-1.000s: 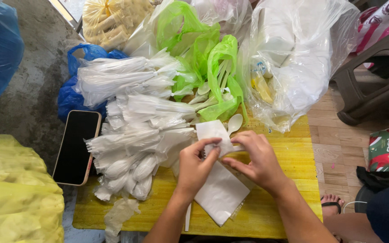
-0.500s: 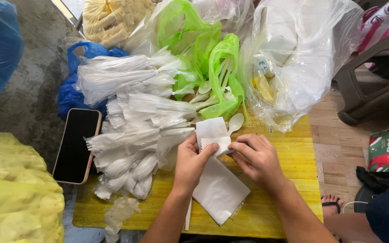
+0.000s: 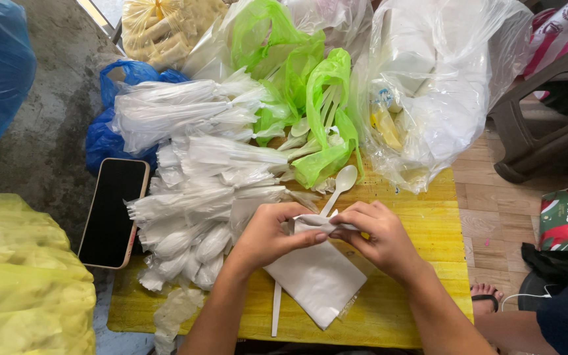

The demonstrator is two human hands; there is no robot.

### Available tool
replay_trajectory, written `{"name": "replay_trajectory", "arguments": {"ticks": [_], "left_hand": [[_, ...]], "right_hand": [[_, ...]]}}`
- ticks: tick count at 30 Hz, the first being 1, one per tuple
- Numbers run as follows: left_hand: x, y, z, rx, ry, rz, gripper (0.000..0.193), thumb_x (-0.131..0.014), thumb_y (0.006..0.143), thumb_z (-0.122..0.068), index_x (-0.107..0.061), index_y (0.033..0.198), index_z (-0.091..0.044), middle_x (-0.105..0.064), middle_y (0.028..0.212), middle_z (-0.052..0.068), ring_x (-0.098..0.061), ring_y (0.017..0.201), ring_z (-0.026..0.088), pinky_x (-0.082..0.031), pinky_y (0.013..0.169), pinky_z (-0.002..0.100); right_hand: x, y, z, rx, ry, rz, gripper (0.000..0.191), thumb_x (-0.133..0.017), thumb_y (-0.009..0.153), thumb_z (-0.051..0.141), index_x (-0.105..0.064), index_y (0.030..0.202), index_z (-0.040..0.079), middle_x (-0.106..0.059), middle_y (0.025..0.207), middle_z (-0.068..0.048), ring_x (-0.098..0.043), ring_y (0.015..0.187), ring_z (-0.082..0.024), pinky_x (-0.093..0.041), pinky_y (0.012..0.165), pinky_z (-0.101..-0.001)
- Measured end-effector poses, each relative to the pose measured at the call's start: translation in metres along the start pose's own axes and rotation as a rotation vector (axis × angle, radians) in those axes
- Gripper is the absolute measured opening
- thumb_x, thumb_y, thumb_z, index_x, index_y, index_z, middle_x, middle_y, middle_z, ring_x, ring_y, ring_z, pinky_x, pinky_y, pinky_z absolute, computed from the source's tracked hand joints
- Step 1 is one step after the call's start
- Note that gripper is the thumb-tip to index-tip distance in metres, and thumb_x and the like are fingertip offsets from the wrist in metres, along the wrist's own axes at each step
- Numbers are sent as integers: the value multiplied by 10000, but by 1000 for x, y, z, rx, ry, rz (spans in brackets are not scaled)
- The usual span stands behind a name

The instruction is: The person repeatedly picks up a plastic spoon and fork, places them on a small white paper napkin, folds the napkin around the cutlery, and then inserts the bundle into a small clear plastic bag. The person ties the bag closed and sets it aside, repeating the process with new items.

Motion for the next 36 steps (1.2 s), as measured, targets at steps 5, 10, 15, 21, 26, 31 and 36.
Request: {"name": "replay_trajectory", "arguments": {"ticks": [5, 10, 15, 21, 26, 31, 36], "left_hand": [[3, 5, -8, -4, 148, 28, 255, -837, 816, -237, -799, 1009, -75, -784, 947, 68, -740, 853, 187, -565, 769, 309], [2, 4, -15, -104, 246, -44, 249, -828, 802, -177, -804, 1042, -111, -718, 924, 64, -692, 853, 219, -555, 760, 329], [-2, -1, -31, -280, 349, -152, 212, -823, 853, -177, -788, 1060, -144, -691, 986, 46, -662, 923, 222, -563, 791, 344], [-4, -10, -50, -497, 623, -109, 410, -813, 835, -213, -733, 1229, -134, -650, 1152, 67, -609, 1026, 272, -519, 911, 403], [-7, -14, -55, -530, 716, -203, 409, -811, 836, -238, -724, 1217, -115, -647, 1145, 55, -602, 1033, 279, -517, 927, 408], [-1, -22, -58, -497, 723, -308, 416, -814, 851, -253, -724, 1223, -90, -675, 1160, 71, -613, 1048, 269, -525, 919, 401], [55, -55, -52, 46, 529, -775, 260, -757, 937, -265, -751, 1096, -59, -734, 1022, 119, -690, 892, 216, -565, 744, 337]], "right_hand": [[-2, 1, -6, -270, 161, 67, 465, -793, 785, 126, -678, 1235, 112, -730, 928, -56, -678, 784, -249, -548, 710, -355], [-3, 2, -4, -71, 157, 65, 342, -756, 832, 72, -737, 1174, 71, -746, 972, -93, -721, 868, -229, -562, 745, -334], [-7, -4, -18, -194, 287, 50, 253, -726, 870, 54, -743, 1123, 54, -770, 988, -77, -748, 826, -162, -594, 694, -300], [-10, -11, -29, -585, 556, 144, 332, -723, 887, 75, -726, 1219, 55, -754, 832, -124, -662, 581, -157, -536, 531, -313], [-5, -3, -14, -311, 470, 84, 394, -771, 837, 64, -691, 1220, 17, -788, 971, -75, -735, 720, -111, -607, 625, -266], [-6, -5, -11, -301, 437, 53, 355, -723, 867, 27, -734, 1222, 37, -784, 947, -60, -725, 689, -108, -606, 603, -262], [0, -7, -19, -407, 506, -77, 331, -732, 876, 7, -747, 1206, 25, -765, 901, -61, -655, 652, -106, -562, 567, -259]]}}
Point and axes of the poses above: each hand's wrist, its own y-axis towards the middle knuckle, its own x-axis out of the back of the hand, z = x × y, the point moved 4 cm from there along y, towards the middle knuckle
